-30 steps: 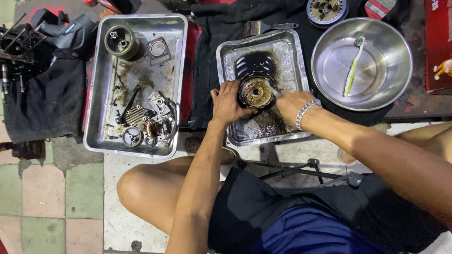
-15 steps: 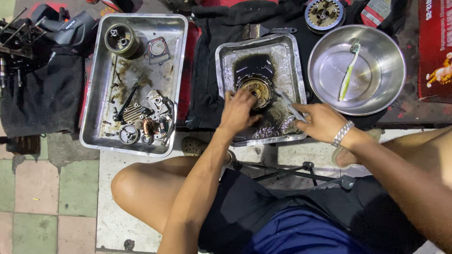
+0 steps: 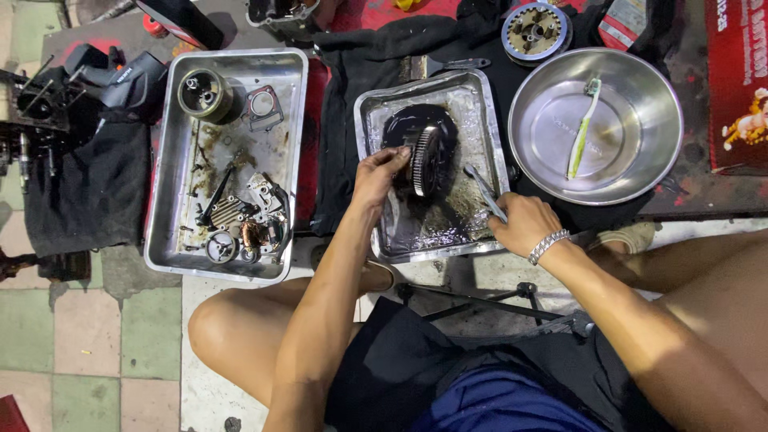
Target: The person scrubs a greasy mechanical part with a toothbrush in a tray of dark liquid, then rinses it in a separate bowl of clear liquid. The person pours additional liquid onto the part and places it on a cloth.
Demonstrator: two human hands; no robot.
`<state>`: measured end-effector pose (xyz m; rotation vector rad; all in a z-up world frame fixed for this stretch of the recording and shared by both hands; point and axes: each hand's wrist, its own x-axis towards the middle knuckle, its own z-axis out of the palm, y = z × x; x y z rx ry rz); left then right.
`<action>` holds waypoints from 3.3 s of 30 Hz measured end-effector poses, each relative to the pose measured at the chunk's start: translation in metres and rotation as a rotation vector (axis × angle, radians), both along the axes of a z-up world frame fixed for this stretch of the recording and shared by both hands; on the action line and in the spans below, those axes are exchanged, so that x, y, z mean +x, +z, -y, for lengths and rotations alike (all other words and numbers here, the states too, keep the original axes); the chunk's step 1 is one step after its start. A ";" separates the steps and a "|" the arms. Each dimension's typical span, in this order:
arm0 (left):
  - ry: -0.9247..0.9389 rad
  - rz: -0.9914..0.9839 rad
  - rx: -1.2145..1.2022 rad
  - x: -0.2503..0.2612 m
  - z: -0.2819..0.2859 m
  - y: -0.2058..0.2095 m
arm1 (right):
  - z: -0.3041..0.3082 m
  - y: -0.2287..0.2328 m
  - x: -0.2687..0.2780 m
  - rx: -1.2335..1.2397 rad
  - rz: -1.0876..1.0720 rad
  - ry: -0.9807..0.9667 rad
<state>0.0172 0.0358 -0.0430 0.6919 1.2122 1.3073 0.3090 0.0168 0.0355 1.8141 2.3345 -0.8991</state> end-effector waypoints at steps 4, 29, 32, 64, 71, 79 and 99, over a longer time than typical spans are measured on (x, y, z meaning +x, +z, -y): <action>0.102 -0.028 -0.123 -0.019 0.004 -0.008 | 0.000 0.002 -0.009 -0.056 -0.005 -0.036; -0.087 -1.312 -0.138 0.009 0.028 0.057 | 0.007 0.010 -0.025 -0.031 0.006 -0.012; -0.137 -1.313 -0.169 0.017 0.029 0.056 | 0.005 0.004 -0.025 -0.012 0.048 0.013; -0.179 -1.360 -0.144 0.015 0.017 0.054 | 0.009 -0.007 -0.060 0.286 -0.099 0.179; -0.161 -1.392 -0.125 0.024 0.001 0.057 | 0.014 0.000 -0.058 0.005 0.072 0.004; -0.177 -1.363 -0.090 0.020 -0.001 0.052 | -0.007 -0.002 -0.080 0.202 -0.036 0.077; -0.202 -1.362 -0.133 0.023 -0.006 0.050 | -0.023 -0.001 -0.084 0.144 0.079 0.095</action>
